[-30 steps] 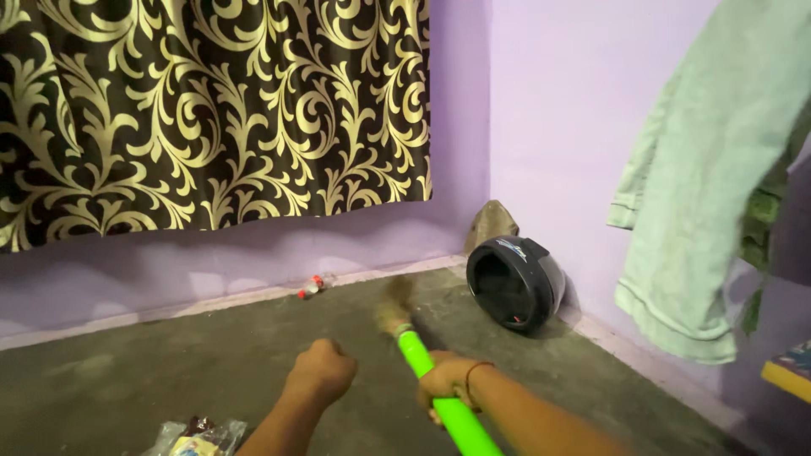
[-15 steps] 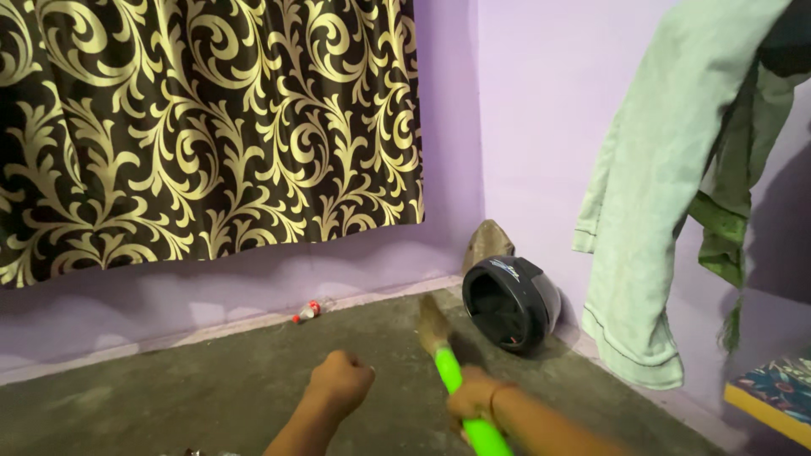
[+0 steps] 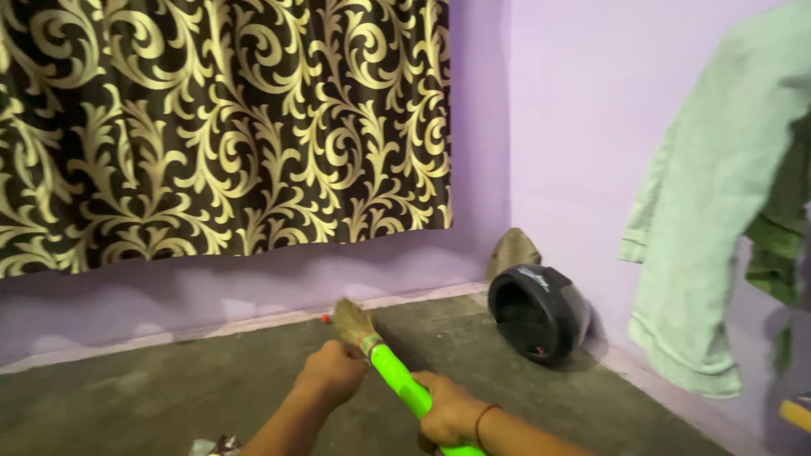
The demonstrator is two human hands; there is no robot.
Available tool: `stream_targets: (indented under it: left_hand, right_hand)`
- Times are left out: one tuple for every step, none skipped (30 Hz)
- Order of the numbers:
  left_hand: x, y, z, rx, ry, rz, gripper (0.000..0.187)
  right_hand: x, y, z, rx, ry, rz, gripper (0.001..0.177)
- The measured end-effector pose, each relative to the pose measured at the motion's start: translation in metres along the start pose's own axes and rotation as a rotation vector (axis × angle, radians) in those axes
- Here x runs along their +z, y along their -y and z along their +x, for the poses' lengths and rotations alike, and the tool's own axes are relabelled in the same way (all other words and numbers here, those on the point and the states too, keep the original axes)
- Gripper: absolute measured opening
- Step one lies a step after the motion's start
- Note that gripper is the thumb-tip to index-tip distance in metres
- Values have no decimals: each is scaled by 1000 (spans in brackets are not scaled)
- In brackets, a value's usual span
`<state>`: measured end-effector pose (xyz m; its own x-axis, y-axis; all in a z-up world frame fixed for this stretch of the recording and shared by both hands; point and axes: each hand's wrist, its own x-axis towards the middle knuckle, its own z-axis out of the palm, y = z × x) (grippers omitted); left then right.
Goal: The person folds a green shirt, moves a broom and a plastic bottle, and then places a black helmet onto a shelf inside a closet.
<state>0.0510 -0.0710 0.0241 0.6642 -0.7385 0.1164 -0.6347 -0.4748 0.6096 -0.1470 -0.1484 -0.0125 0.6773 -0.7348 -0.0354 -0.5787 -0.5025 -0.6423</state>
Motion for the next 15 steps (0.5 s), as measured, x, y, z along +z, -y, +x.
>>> stream_targets:
  left_hand:
    - [-6, 4, -1, 0, 4, 7, 39]
    - [-12, 8, -2, 0, 7, 13, 38]
    - [-18, 13, -2, -4, -1, 14, 38]
    - [-24, 20, -2, -16, -15, 18, 40]
    - [-27, 28, -4, -32, -23, 23, 41]
    - [-31, 35, -5, -41, -25, 24, 41]
    - [-37, 42, -4, -55, -30, 33, 42]
    - [-41, 48, -4, -69, -35, 41, 42]
    - [-45, 54, -4, -79, -39, 45, 42]
    - [-50, 60, -4, -104, -37, 37, 42]
    - [-54, 66, -5, -129, -34, 30, 42]
    - [-59, 72, -5, -138, -36, 34, 42]
    - [-62, 77, -7, -102, -28, 75, 39]
    - [-65, 82, -9, -67, -21, 116, 38]
    - [-67, 87, -11, -79, -18, 117, 38]
  right_hand:
    - [-2, 12, -6, 60, 21, 50, 96]
    - [-2, 22, -10, 50, 26, 50, 96]
    - [-2, 28, -14, -11, 7, 29, 96]
    - [-1, 35, -15, -72, -12, 8, 95]
    - [2, 39, -15, -76, -4, 8, 95]
    - [4, 43, -14, -139, -6, -19, 94]
    - [8, 46, -13, -203, -10, -45, 93]
    - [12, 48, -12, -208, -2, -44, 93]
    - [16, 50, -9, -281, 13, -72, 93]
    - [20, 52, -6, -355, 28, -99, 94]
    - [27, 57, -4, -360, 35, -95, 94]
    - [34, 62, -3, -454, 34, -110, 93]
    - [41, 65, -3, -545, 33, -126, 92]
    - [47, 71, -4, -549, 42, -123, 92]
    - [52, 79, -6, -554, 31, -180, 88]
